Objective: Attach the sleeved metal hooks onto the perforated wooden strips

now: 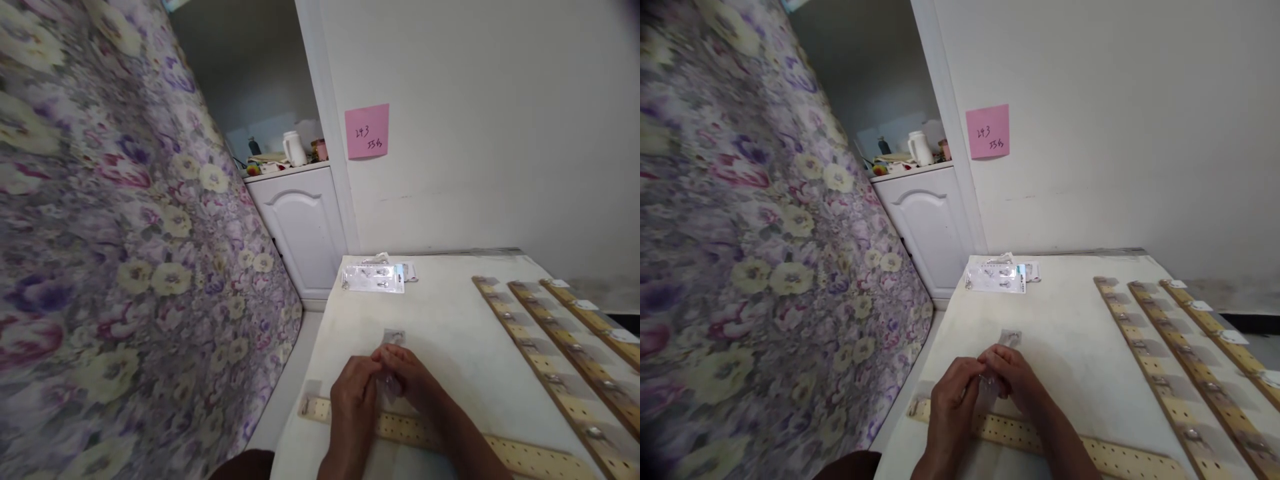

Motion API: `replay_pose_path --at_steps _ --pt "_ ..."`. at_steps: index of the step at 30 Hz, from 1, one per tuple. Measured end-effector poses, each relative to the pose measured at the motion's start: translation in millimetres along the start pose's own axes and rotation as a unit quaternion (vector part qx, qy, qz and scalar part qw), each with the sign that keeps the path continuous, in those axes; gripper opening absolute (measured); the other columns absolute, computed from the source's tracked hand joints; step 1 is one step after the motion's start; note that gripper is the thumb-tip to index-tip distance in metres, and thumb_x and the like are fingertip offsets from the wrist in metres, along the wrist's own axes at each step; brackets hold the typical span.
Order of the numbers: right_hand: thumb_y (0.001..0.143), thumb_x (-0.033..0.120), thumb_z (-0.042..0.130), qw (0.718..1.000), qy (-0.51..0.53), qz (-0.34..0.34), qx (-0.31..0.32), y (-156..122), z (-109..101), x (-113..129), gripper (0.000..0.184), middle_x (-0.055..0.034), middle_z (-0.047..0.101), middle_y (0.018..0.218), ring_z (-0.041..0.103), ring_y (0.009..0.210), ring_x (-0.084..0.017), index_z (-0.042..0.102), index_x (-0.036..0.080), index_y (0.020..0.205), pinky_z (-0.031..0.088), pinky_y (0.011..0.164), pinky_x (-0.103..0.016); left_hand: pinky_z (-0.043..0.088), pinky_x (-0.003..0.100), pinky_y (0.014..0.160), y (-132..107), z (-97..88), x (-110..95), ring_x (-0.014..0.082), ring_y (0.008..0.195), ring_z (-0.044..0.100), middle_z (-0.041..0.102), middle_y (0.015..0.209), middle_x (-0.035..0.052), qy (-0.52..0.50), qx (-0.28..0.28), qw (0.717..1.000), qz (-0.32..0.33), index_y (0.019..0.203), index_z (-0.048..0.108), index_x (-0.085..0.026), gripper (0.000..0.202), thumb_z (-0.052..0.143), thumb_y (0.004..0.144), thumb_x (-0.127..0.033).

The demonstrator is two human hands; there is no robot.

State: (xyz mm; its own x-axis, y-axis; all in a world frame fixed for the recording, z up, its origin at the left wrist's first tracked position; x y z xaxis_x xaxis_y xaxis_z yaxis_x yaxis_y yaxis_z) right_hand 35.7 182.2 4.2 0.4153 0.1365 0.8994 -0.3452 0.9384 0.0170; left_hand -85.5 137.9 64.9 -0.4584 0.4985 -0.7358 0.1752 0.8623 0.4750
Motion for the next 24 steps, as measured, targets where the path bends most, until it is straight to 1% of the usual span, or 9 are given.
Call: replay_pose_path --at_steps 2,5,10,13,16,19,21,22,24 --pt "0.078 0.052 0.062 1.000 0.010 0.004 0.028 -0.7 1.0 0.0 0.034 0.0086 0.043 0.043 0.030 0.037 -0.005 0.062 0.017 0.079 0.019 0.039 -0.021 0.048 0.023 0.076 -1.8 -0.4 -1.3 0.0137 0.083 0.062 0.066 0.085 0.0015 0.006 0.002 1.000 0.018 0.085 0.065 -0.021 0.024 0.045 0.088 -0.008" --pt "0.073 0.049 0.066 0.999 0.004 0.004 0.044 0.0 -1.8 -0.9 0.034 0.0088 0.044 0.044 0.033 0.037 -0.005 0.062 0.017 0.081 0.021 0.040 -0.020 0.048 0.023 0.074 -3.8 -0.9 -0.3 0.0131 0.081 0.062 0.064 0.083 0.0012 0.007 -0.002 1.000 0.017 0.084 0.064 -0.021 0.024 0.045 0.088 -0.007" --pt "0.070 0.044 0.069 0.998 -0.051 -0.008 0.023 3.5 -5.7 -5.8 0.030 0.0085 0.048 0.047 0.036 0.036 -0.004 0.059 0.017 0.078 0.025 0.038 -0.019 0.048 0.024 0.070 -9.2 -0.3 3.8 0.0137 0.080 0.061 0.062 0.084 0.0026 0.019 -0.001 1.000 0.008 0.086 0.064 -0.020 0.025 0.044 0.088 -0.006" --pt "0.068 0.040 0.070 0.997 -0.074 -0.015 0.006 4.9 -3.3 -7.6 0.027 0.0087 0.049 0.049 0.039 0.035 -0.004 0.058 0.017 0.076 0.028 0.038 -0.019 0.049 0.026 0.073 -16.0 -2.9 6.7 0.0157 0.088 0.060 0.061 0.095 0.0057 0.068 -0.017 0.997 0.019 0.091 0.065 -0.021 0.027 0.043 0.087 -0.005" --pt "0.069 0.036 0.068 0.995 -0.093 -0.026 -0.016 5.4 -1.2 -6.4 0.023 0.0097 0.048 0.049 0.041 0.035 -0.005 0.056 0.018 0.076 0.031 0.038 -0.019 0.049 0.032 0.080 -26.8 -6.0 8.4 0.0195 0.099 0.058 0.062 0.104 0.0073 0.132 -0.009 0.989 0.071 0.092 0.065 -0.021 0.029 0.044 0.084 -0.003" --pt "0.069 0.033 0.065 0.993 -0.108 -0.036 -0.040 5.1 -1.4 -3.5 0.018 0.0105 0.047 0.049 0.041 0.035 -0.005 0.055 0.019 0.076 0.032 0.037 -0.019 0.047 0.036 0.084 -41.8 -5.8 9.0 0.0211 0.099 0.056 0.065 0.099 0.0060 0.146 0.023 0.980 0.129 0.092 0.064 -0.022 0.025 0.045 0.084 -0.006" --pt "0.069 0.031 0.063 0.991 -0.114 -0.041 -0.054 4.5 -2.0 -1.7 0.016 0.0109 0.046 0.049 0.040 0.035 -0.005 0.055 0.019 0.076 0.033 0.037 -0.019 0.046 0.038 0.086 -52.5 -5.1 9.5 0.0218 0.100 0.056 0.065 0.100 0.0065 0.116 0.001 0.983 0.140 0.094 0.063 -0.022 0.024 0.043 0.086 -0.011" --pt "0.069 0.031 0.063 0.990 -0.116 -0.044 -0.060 4.0 -2.2 -0.9 0.015 0.0111 0.046 0.049 0.040 0.035 -0.005 0.055 0.019 0.076 0.033 0.037 -0.019 0.045 0.038 0.086 -57.6 -4.9 10.2 0.0222 0.101 0.055 0.064 0.102 0.0072 0.090 -0.030 0.987 0.129 0.094 0.063 -0.022 0.025 0.041 0.087 -0.014" --pt "0.070 0.030 0.062 0.989 -0.120 -0.047 -0.067 2.9 -2.0 0.7 0.014 0.0112 0.046 0.049 0.040 0.035 -0.005 0.054 0.019 0.076 0.034 0.038 -0.020 0.046 0.036 0.082 -66.0 -2.7 15.0 0.0214 0.096 0.057 0.063 0.098 0.0071 0.027 -0.087 0.995 0.052 0.092 0.063 -0.022 0.024 0.040 0.090 -0.022"
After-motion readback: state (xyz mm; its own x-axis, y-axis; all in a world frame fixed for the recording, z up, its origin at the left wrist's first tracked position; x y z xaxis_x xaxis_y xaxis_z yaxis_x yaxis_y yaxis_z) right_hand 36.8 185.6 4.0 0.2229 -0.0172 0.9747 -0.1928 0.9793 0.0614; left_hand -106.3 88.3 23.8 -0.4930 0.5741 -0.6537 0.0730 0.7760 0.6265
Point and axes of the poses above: each hand's wrist, its own y-axis towards the middle knuckle, its own z-axis out of the palm, x = y × z, the point moved 3 cm from there along y, towards the middle knuckle
